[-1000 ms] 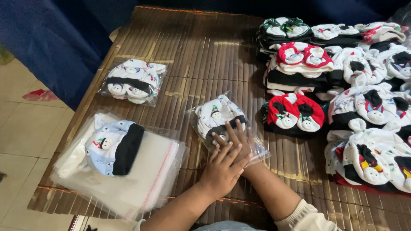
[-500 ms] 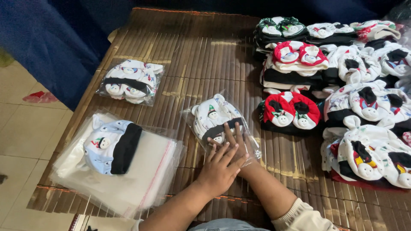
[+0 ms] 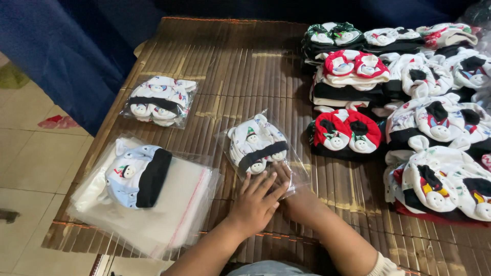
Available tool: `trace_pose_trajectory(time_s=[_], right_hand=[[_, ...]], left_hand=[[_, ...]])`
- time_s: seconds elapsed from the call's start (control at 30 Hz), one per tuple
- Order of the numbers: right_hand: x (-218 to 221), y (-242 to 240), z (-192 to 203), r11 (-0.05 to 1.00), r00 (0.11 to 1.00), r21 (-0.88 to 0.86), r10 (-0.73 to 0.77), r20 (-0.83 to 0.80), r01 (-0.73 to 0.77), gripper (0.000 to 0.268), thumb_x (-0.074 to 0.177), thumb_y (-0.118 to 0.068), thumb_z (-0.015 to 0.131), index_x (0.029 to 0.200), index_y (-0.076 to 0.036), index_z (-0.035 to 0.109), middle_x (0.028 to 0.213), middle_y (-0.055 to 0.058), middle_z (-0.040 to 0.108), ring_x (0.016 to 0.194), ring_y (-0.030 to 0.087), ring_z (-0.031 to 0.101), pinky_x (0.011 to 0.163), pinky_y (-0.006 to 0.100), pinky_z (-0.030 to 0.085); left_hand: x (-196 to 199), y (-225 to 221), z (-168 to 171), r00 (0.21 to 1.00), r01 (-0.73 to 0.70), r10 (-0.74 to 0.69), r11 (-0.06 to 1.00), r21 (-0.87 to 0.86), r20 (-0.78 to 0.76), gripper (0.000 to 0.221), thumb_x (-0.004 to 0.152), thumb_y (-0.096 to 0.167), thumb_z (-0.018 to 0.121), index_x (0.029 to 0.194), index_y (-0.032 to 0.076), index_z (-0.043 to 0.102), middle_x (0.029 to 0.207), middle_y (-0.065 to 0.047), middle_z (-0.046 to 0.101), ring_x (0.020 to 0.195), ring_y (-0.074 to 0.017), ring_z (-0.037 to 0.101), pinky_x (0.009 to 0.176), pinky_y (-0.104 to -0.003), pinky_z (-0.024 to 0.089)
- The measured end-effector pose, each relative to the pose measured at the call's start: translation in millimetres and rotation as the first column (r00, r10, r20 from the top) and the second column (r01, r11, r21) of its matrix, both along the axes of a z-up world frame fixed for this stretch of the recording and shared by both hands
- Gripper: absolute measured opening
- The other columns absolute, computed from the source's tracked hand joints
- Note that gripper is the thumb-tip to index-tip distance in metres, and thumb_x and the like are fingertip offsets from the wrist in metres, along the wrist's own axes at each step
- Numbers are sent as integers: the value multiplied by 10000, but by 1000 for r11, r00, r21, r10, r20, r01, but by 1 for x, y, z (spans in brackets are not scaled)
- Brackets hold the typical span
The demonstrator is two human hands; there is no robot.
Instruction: The person places baby garment sets, including a hat and matching booties, into clear plastic bags.
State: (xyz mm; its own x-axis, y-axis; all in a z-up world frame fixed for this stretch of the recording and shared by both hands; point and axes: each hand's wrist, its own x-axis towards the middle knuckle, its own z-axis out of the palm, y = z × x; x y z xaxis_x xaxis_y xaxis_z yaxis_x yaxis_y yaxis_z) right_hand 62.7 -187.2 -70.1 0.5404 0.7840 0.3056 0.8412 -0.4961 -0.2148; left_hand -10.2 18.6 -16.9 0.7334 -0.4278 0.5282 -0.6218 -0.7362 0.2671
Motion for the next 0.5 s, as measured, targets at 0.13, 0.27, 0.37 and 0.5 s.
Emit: trace_pose_trajectory(time_s=[0.13, 0.27, 0.37, 0.5], right_hand=[[-33, -22, 110, 998, 891, -69, -20, -454, -13, 454, 903, -145, 686, 1334, -48, 585, 1655, 254, 224, 1466, 503, 299, 1139, 537, 329], [-34, -41, 179, 999, 526, 32, 15, -851, 24, 386, 987, -329, 550, 1244, -94, 718, 1201, 151, 783, 1041, 300, 788, 921, 461, 618], [-11, -48, 157, 867, 470, 230, -6, -883, 443, 296, 976, -190, 618, 1158, -25, 783, 1017, 222, 833, 939, 325, 792, 860, 467, 623], [39, -52, 89, 580, 414, 136, -380, -827, 803, 239, 1020, -271, 665, 1229, -217, 767, 1039, 75, 786, 929, 215, 767, 727, 340, 641]], left_hand=[[-2, 16, 13, 993, 89, -88, 996, 18, -78, 569, 1039, 534, 382, 1551, 290, 431, 1554, -213, 480, 1450, -471, 395, 1141, -700, 222], [13, 35, 9, 986, -149, 142, 986, -72, -92, 576, 1022, 476, 310, 1554, 265, 372, 1466, -151, 486, 1358, -406, 448, 1112, -598, 304], [29, 46, 2, 867, -474, 426, 865, -164, -259, 567, 973, 300, 556, 1522, 177, 485, 1256, -210, 635, 1166, -433, 639, 975, -555, 517], [54, 59, -23, 606, -686, 479, 719, -112, -635, 628, 973, 328, 550, 1562, 226, 357, 1176, -116, 717, 1163, -334, 681, 1002, -519, 541]])
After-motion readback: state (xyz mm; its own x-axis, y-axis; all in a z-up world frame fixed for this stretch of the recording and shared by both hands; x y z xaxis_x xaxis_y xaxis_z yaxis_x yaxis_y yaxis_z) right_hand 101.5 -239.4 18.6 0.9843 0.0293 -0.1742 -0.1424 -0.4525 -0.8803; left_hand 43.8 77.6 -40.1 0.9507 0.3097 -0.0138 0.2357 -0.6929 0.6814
